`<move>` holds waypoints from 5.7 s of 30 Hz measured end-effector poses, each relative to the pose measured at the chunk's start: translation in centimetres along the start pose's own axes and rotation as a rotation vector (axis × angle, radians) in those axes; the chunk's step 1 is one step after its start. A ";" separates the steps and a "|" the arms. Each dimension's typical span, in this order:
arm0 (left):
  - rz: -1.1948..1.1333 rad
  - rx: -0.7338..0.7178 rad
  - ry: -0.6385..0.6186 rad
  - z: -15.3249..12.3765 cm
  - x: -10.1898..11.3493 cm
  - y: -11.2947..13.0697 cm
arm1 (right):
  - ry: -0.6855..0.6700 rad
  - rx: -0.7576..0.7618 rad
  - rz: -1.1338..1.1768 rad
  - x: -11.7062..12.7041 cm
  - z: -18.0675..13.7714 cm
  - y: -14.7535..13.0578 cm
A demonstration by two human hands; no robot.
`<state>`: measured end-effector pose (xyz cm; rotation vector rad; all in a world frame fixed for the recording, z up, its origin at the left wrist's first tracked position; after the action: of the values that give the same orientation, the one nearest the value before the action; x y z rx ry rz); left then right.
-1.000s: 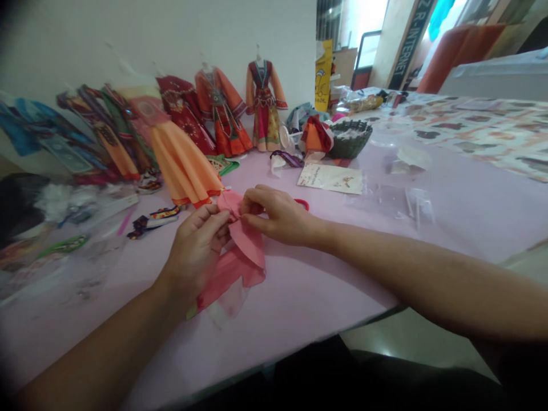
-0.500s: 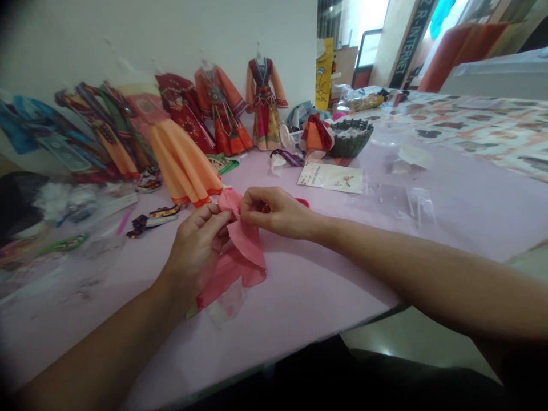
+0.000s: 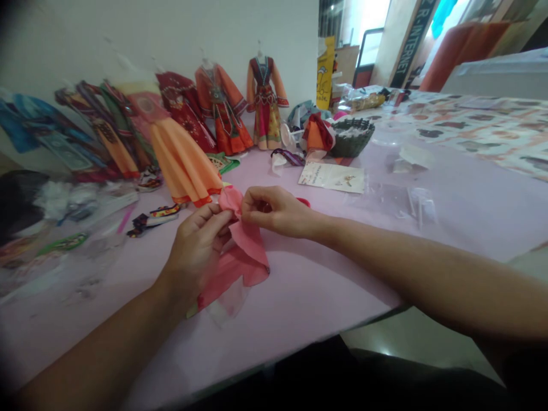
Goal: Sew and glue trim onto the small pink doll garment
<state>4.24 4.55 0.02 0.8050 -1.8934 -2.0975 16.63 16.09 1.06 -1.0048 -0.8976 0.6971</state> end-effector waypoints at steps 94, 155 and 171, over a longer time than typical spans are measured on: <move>0.274 -0.013 -0.303 -0.8 -0.7 -0.7 | -0.230 -0.031 -0.068 5.1 0.4 -0.5; 0.478 -0.129 -0.302 -1.0 -1.1 -0.4 | -0.497 -0.202 -0.154 5.5 0.0 -0.3; 0.513 -0.124 -0.279 -0.6 -1.0 -0.4 | -0.422 -0.201 -0.162 4.6 0.1 -0.1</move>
<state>5.47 4.58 -0.17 -0.0151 -1.8179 -2.0350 18.67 19.88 2.61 -0.9624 -1.4248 0.7028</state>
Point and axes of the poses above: each hand's wrist, its own z-axis towards the middle knuckle, its own x-axis out of the back of the hand, y = z × x, the point moved 2 cm from there along z, towards the middle knuckle, and after that the axes turned 2 degrees about -x, right-handed, at the moved point
